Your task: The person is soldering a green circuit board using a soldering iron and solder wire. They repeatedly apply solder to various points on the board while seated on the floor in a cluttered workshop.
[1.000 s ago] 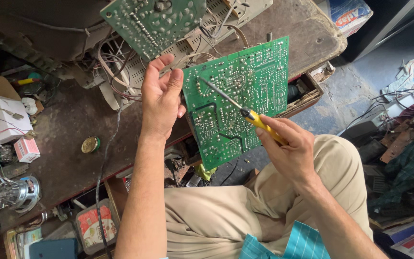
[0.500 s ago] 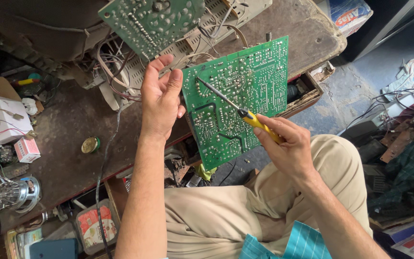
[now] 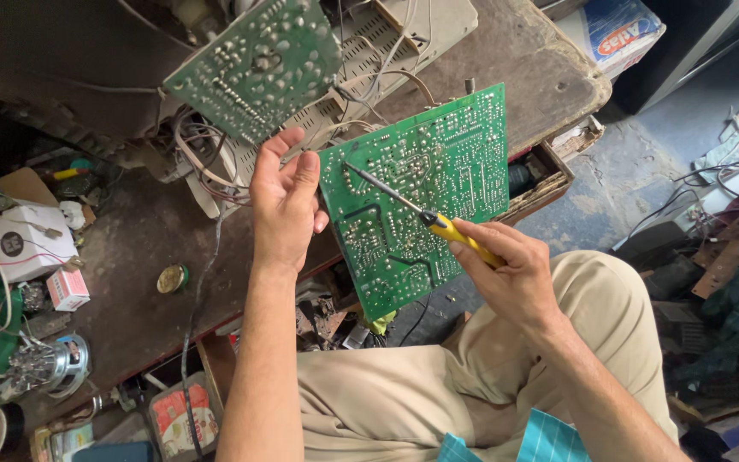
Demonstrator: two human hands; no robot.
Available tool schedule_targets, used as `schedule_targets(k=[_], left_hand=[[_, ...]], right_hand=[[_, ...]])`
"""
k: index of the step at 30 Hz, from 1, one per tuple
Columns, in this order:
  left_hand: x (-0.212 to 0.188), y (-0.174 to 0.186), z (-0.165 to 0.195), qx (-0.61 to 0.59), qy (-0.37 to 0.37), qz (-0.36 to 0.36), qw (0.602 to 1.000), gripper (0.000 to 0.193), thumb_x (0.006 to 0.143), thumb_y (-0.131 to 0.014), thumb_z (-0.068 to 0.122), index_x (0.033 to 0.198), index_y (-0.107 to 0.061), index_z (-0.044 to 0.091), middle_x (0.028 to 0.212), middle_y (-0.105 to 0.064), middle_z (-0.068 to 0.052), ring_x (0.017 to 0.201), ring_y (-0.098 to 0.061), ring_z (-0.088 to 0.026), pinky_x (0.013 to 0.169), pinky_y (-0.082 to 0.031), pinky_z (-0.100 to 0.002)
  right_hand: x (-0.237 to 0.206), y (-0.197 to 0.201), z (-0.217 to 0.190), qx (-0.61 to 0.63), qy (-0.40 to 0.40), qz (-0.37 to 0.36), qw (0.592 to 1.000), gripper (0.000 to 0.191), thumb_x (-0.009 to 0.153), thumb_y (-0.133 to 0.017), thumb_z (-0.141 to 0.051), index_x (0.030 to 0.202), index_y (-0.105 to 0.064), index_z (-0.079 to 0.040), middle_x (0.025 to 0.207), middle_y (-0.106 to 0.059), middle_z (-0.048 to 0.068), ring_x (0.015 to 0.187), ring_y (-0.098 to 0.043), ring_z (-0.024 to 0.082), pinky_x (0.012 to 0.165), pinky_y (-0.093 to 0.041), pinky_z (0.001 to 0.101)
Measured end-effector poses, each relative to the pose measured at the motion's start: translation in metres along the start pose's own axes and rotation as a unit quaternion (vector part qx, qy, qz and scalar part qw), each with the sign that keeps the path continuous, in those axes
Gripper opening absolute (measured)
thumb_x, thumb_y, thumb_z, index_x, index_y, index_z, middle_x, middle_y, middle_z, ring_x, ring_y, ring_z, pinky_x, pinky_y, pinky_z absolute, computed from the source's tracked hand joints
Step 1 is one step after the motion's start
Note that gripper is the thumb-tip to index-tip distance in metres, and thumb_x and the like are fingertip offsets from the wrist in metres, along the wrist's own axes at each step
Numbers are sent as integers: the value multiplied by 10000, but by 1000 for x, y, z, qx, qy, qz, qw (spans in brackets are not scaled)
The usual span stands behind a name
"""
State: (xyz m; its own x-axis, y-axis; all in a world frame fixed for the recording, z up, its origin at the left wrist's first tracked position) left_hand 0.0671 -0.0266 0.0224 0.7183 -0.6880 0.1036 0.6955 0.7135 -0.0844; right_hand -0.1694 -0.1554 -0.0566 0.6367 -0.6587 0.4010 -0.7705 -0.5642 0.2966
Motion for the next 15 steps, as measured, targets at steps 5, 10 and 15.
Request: schedule_targets(k=[5,10,15], left_hand=[[0,1,-1,-5,1,7,1000,463,1039,-632,286,1391,-432,61,924,-660,-30,600,-474,-6,440,-375,-184],[0,0,-3,-15,3,8,1000,444,1053,-630,273,1394,-438,64,914,-655,-34,595,-475,-10,443,-374,-187],[1,1,-4,-15,7,11,1000,432,1051,-626,268,1388,-441,71,923,-664,-34,597,-480,-11,442,-374,-188]], right_hand=[[0,1,4,8,0,-5,1000,306,889,-790,-72,1192,-752,-51,890,-735,50,637,-588,72,523,-430,249],[2,1,8,22,10,-11,1000,307,896,-778,-66,1201,-744,-48,917,-745,59,661,-628,80,546,-463,247],[2,1,10,22,22,-12,999,304,896,-781,-71,1197,-743,-48,920,-746,66,678,-647,91,562,-481,250]])
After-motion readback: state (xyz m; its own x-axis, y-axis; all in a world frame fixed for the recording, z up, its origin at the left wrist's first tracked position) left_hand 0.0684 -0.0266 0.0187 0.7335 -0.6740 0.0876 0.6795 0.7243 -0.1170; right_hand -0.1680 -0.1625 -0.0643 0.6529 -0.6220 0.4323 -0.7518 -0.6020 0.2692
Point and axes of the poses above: each hand's wrist, its own x-axis towards the middle knuckle, its own y-axis out of the back of the hand, z = x × y, the point moved 2 cm from there along x, towards the middle knuckle
